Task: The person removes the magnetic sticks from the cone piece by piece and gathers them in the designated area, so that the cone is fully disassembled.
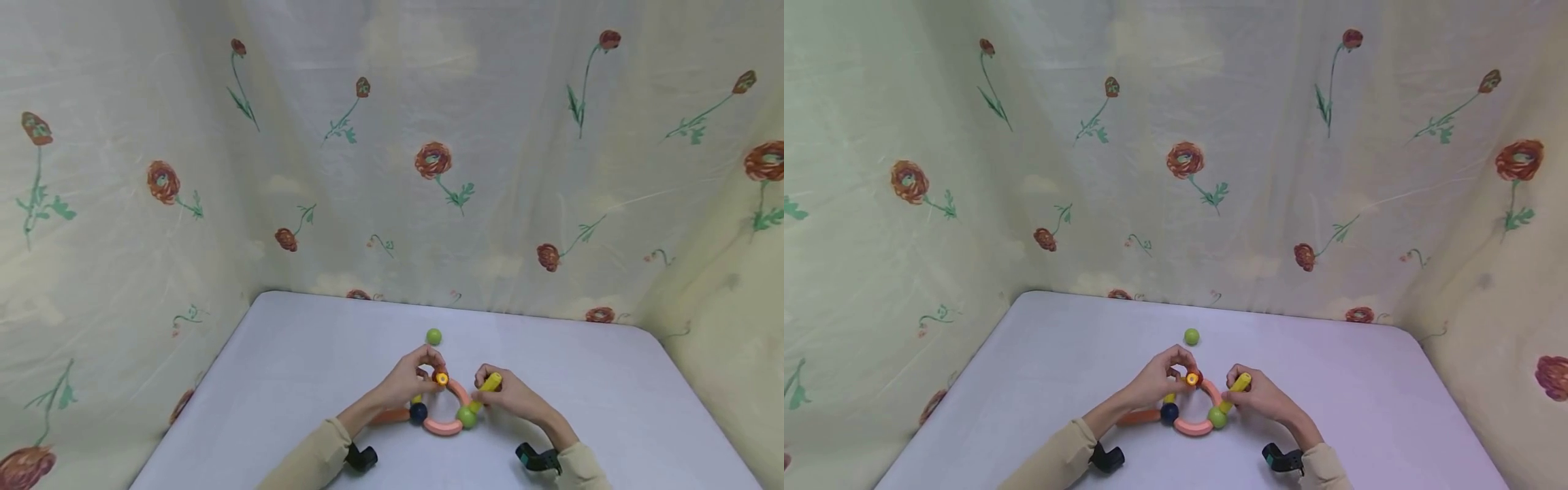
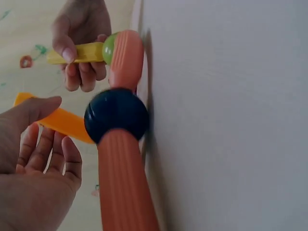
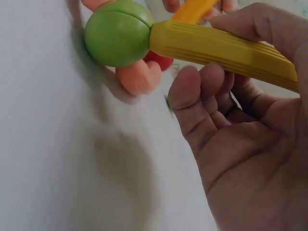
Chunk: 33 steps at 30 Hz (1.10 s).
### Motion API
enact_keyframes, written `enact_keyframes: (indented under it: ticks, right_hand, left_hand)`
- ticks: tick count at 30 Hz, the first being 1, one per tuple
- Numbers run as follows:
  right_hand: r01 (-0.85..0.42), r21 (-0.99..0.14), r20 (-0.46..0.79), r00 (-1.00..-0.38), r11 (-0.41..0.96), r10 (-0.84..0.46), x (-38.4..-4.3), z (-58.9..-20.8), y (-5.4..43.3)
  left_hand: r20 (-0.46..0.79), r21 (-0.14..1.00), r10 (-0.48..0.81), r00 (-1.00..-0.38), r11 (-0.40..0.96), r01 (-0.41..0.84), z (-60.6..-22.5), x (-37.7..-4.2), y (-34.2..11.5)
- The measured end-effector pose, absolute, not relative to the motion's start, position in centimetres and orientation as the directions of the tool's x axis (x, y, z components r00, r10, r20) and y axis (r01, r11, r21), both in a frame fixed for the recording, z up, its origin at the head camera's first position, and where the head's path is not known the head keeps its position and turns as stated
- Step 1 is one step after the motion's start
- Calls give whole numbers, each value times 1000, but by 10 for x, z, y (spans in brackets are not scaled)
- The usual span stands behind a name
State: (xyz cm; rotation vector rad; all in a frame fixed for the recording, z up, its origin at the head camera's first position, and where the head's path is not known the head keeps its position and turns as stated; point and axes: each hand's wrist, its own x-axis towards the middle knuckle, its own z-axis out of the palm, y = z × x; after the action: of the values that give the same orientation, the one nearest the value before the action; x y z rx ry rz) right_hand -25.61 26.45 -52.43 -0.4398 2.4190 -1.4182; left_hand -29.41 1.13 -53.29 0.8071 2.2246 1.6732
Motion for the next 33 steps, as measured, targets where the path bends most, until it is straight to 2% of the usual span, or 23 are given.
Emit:
enact_keyframes:
  ticks: [9,14,27,33]
  right_hand:
    - [-103,-901,-121,-873,422,-472,-258,-525,278]
    - [-88,-900,-149,-858,426,-492,-260,-528,282]
    - [-20,-914,-237,-786,406,-571,-259,-523,295]
    - [-4,-875,-311,-762,484,-568,-262,-521,306]
  left_hand:
    - [63,881,719,-692,285,377,-532,-286,0]
    - [18,853,751,-660,332,402,-537,-286,-3]
    - [-22,934,741,-671,255,252,-551,-295,-6]
    - [-37,946,722,-691,247,208,-552,-297,-6]
